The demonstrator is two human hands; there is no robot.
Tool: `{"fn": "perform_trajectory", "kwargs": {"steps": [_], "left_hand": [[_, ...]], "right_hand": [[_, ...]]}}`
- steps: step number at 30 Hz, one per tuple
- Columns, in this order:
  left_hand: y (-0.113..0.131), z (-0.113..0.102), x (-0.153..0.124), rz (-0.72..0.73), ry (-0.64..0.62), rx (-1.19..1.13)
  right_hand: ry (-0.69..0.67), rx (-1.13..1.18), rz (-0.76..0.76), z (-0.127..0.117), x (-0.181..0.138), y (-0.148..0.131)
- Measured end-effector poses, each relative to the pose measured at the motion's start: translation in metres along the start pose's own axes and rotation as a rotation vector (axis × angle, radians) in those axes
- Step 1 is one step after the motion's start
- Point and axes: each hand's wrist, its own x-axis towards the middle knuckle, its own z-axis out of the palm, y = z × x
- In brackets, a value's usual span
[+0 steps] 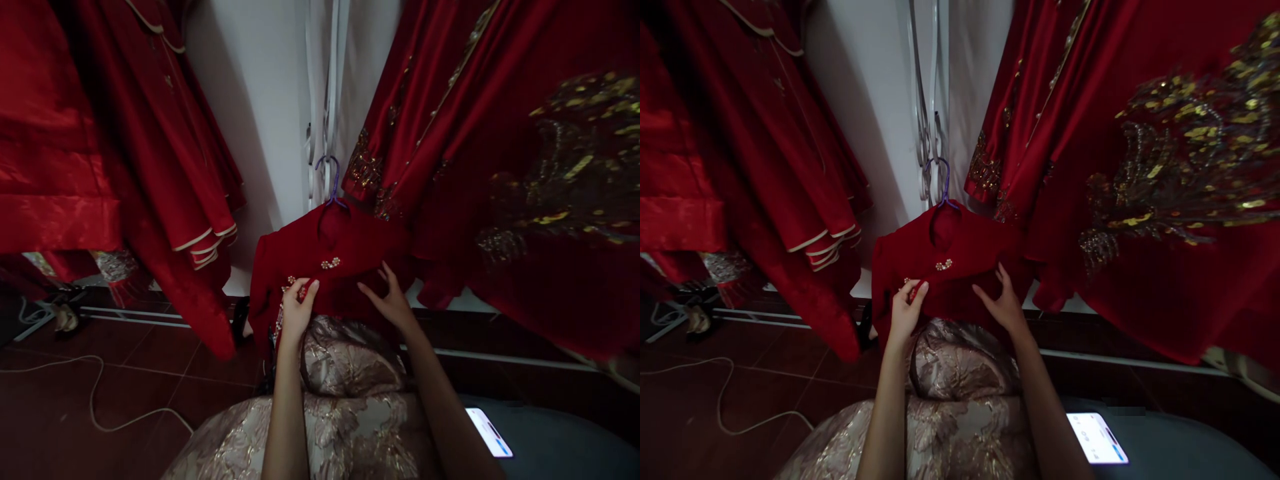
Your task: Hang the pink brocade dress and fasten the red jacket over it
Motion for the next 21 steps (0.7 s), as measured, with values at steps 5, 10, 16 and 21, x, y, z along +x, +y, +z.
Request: {"fn": "perform_trajectory", "kwargs": {"steps": [5, 10, 16, 21], "left_hand": [[-0.005, -0.009, -0.001, -0.208, -0.1, -0.318], [-0.001, 0.001, 0.001, -0.236, 0.061, -0.723], [-0.006, 0.021, -0.009, -0.186, -0.235, -0.448], [-0.033, 0.019, -0.014, -0.172, -0.396, 0.079]], "right_hand": [[-0.35, -0.254, -0.072, -0.012, -0.009, -0.005], [-0.339, -0.332, -0.141, -0.014, -0.006, -0.002], [-0.249, -0.249, -0.142, -0.005, -0.003, -0.005], [-0.248, -0.267, -0.18, -0.006, -0.003, -0.002]]}}
